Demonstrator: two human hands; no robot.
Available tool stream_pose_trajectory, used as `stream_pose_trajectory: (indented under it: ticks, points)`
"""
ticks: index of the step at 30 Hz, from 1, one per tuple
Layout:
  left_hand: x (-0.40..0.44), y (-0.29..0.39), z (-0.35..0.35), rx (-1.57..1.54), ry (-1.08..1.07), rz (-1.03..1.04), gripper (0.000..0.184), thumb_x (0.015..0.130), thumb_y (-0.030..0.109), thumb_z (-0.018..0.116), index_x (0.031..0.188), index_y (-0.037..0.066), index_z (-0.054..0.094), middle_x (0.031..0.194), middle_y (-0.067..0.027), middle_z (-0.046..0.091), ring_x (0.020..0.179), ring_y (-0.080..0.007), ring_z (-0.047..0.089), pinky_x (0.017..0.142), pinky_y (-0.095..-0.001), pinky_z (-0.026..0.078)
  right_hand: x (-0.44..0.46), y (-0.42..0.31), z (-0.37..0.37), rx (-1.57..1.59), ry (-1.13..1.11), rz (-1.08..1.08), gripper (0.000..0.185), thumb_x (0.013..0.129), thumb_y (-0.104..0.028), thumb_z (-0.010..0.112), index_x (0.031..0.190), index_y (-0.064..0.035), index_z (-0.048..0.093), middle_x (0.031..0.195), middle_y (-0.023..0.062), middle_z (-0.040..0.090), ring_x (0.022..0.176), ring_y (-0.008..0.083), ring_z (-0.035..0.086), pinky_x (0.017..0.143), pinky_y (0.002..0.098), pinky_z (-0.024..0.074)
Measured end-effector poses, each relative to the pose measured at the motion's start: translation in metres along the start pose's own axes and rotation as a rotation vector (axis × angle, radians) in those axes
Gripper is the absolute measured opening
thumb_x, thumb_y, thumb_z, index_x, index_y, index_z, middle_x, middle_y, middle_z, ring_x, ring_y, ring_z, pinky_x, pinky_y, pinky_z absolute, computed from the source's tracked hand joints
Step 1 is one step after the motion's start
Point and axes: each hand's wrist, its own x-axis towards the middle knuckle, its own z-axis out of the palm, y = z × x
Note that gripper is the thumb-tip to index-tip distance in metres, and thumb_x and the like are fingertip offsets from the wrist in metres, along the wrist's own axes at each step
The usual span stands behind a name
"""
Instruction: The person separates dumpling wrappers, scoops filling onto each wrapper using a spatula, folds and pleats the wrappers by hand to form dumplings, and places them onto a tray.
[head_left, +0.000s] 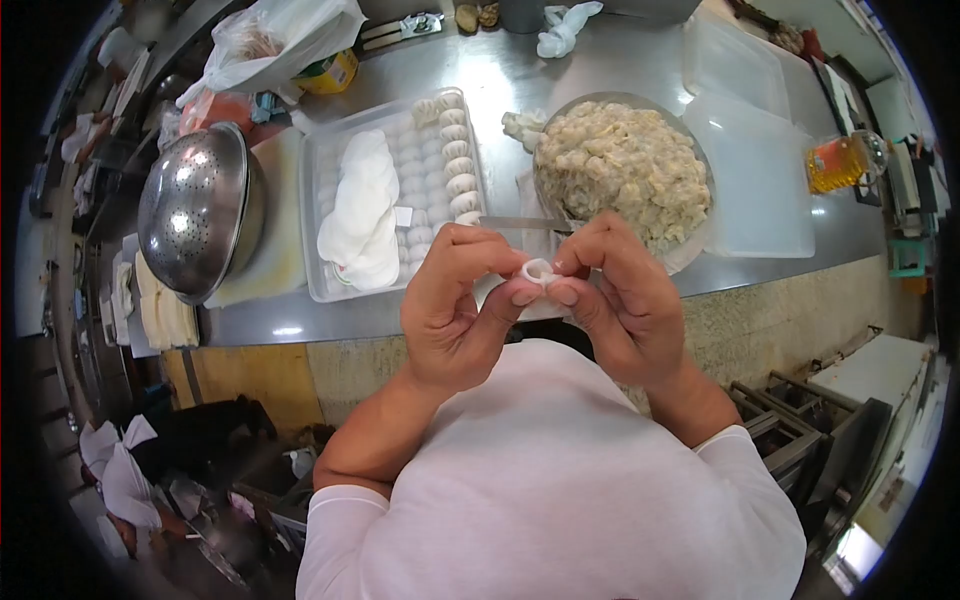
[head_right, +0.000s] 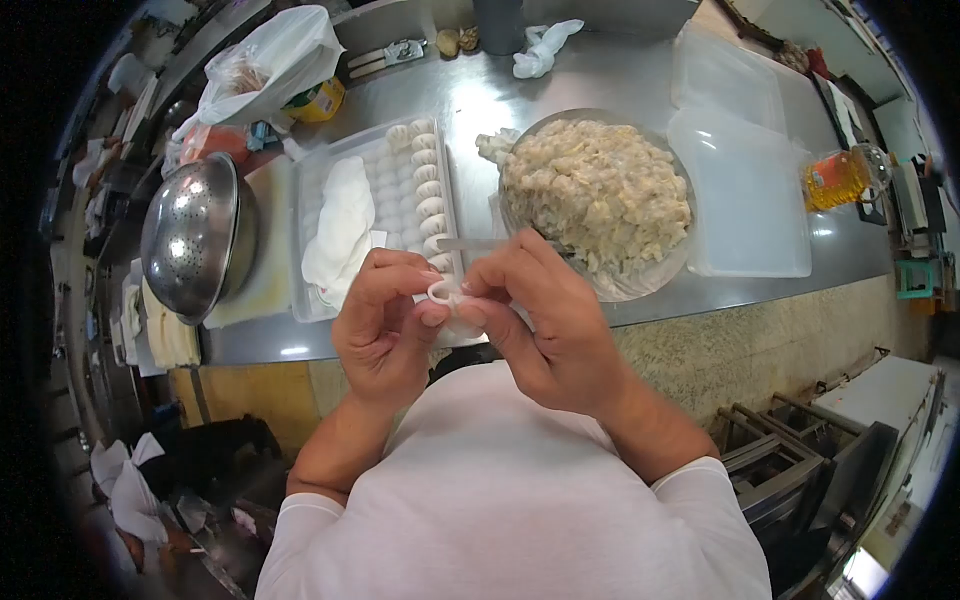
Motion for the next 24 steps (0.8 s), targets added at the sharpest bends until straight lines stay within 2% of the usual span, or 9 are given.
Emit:
stream_pose_trajectory:
  ticks: [8, 10, 12, 14, 15, 17, 19, 20, 24]
  points:
    - [0.002, 0.002, -0.015, 0.25, -0.088, 0.002, 0.019, 0.091, 0.008, 0.076, 0.106, -0.002, 0.069, 0.095, -0.0098, 0.064, 0.084, -0.0187, 0.057, 0.072, -0.0273, 0.047, 0.008, 0.005, 0.007, 0.1, 0.014, 0.067, 0.011, 0.094, -0.005, 0.068, 0.101, 0.0015, 0.063, 0.09, 0.0108, 0.06, 0.077, 0.0242, 0.055, 0.067, 0.0328, 0.047]
    - [0.006, 0.004, -0.029, 0.268, -0.153, 0.008, 0.021, 0.094, 0.013, 0.073, 0.108, -0.002, 0.068, 0.096, -0.0093, 0.065, 0.084, -0.019, 0.058, 0.072, -0.0274, 0.048, 0.011, 0.007, 0.009, -0.103, -0.106, -0.087, 0.015, 0.092, -0.004, 0.071, 0.104, 0.0008, 0.064, 0.091, 0.0105, 0.059, 0.076, 0.023, 0.055, 0.068, 0.0323, 0.0477]
    - [0.007, 0.005, -0.04, 0.276, -0.211, 0.017, 0.024, 0.097, 0.017, 0.071, 0.11, -0.003, 0.068, 0.096, -0.0088, 0.065, 0.085, -0.0193, 0.059, 0.073, -0.0274, 0.049, 0.012, 0.006, 0.016, -0.112, -0.133, -0.082, 0.017, 0.09, -0.004, 0.072, 0.105, 0.0002, 0.065, 0.089, 0.0093, 0.059, 0.076, 0.0224, 0.055, 0.068, 0.0315, 0.048]
    - [0.002, 0.002, -0.049, -0.381, -0.112, -0.454, 0.032, 0.103, 0.025, 0.063, 0.119, -0.003, 0.064, 0.101, -0.0086, 0.067, 0.089, -0.0209, 0.064, 0.075, -0.0281, 0.053, 0.017, 0.007, 0.027, -0.125, -0.179, -0.08, 0.02, 0.088, -0.004, 0.074, 0.106, -0.0003, 0.066, 0.087, 0.008, 0.059, 0.075, 0.0218, 0.055, 0.069, 0.0307, 0.0483]
    - [0.001, -0.001, -0.063, -0.389, -0.112, -0.446, 0.032, 0.103, 0.025, 0.063, 0.119, -0.003, 0.064, 0.101, -0.0086, 0.067, 0.089, -0.0209, 0.064, 0.075, -0.0281, 0.053, 0.022, 0.01, 0.034, -0.171, -0.179, -0.179, 0.022, 0.087, -0.003, 0.075, 0.107, -0.0007, 0.066, 0.086, 0.0068, 0.058, 0.074, 0.0208, 0.055, 0.069, 0.0299, 0.0483]
    - [-0.001, -0.016, -0.097, -0.988, -0.41, -0.957, 0.037, 0.106, 0.029, 0.057, 0.128, -0.001, 0.059, 0.107, -0.0087, 0.068, 0.095, -0.0201, 0.068, 0.078, -0.0297, 0.057, 0.028, 0.009, 0.049, -0.218, -0.181, -0.273, 0.024, 0.086, -0.002, 0.075, 0.108, -0.001, 0.066, 0.084, 0.0056, 0.057, 0.073, 0.0198, 0.056, 0.068, 0.0291, 0.0483]
    - [0.001, -0.03, -0.113, -0.975, -0.358, -0.956, 0.035, 0.104, 0.024, 0.06, 0.13, 0.001, 0.058, 0.112, -0.0091, 0.068, 0.099, -0.0176, 0.069, 0.076, -0.0309, 0.059, 0.03, 0.003, 0.061, -0.197, -0.193, 0.093, 0.023, 0.086, -0.001, 0.074, 0.107, 0.0001, 0.066, 0.083, 0.0031, 0.057, 0.073, 0.0147, 0.056, 0.07, 0.027, 0.0473]
    - [0.002, -0.034, -0.121, -0.862, -0.274, -0.893, 0.035, 0.104, 0.024, 0.061, 0.129, -0.001, 0.058, 0.113, -0.01, 0.068, 0.099, -0.0179, 0.069, 0.078, -0.033, 0.059, 0.028, 0.009, 0.07, -0.006, -0.144, 0.336, 0.021, 0.089, -0.003, 0.074, 0.108, 0.0006, 0.066, 0.082, 0.0015, 0.056, 0.074, 0.0091, 0.055, 0.07, 0.0246, 0.0461]
    - [0.008, -0.03, -0.145, -0.707, -0.173, -0.791, 0.04, 0.099, 0.013, 0.067, 0.135, -0.002, 0.057, 0.117, -0.01, 0.068, 0.103, -0.0167, 0.068, 0.086, -0.0348, 0.061, 0.026, 0.024, 0.1, 0.418, -0.059, 0.505, 0.016, 0.097, -0.012, 0.07, 0.105, 0.0002, 0.064, 0.082, -0.0005, 0.056, 0.074, 0.0067, 0.05, 0.068, 0.0241, 0.0444]
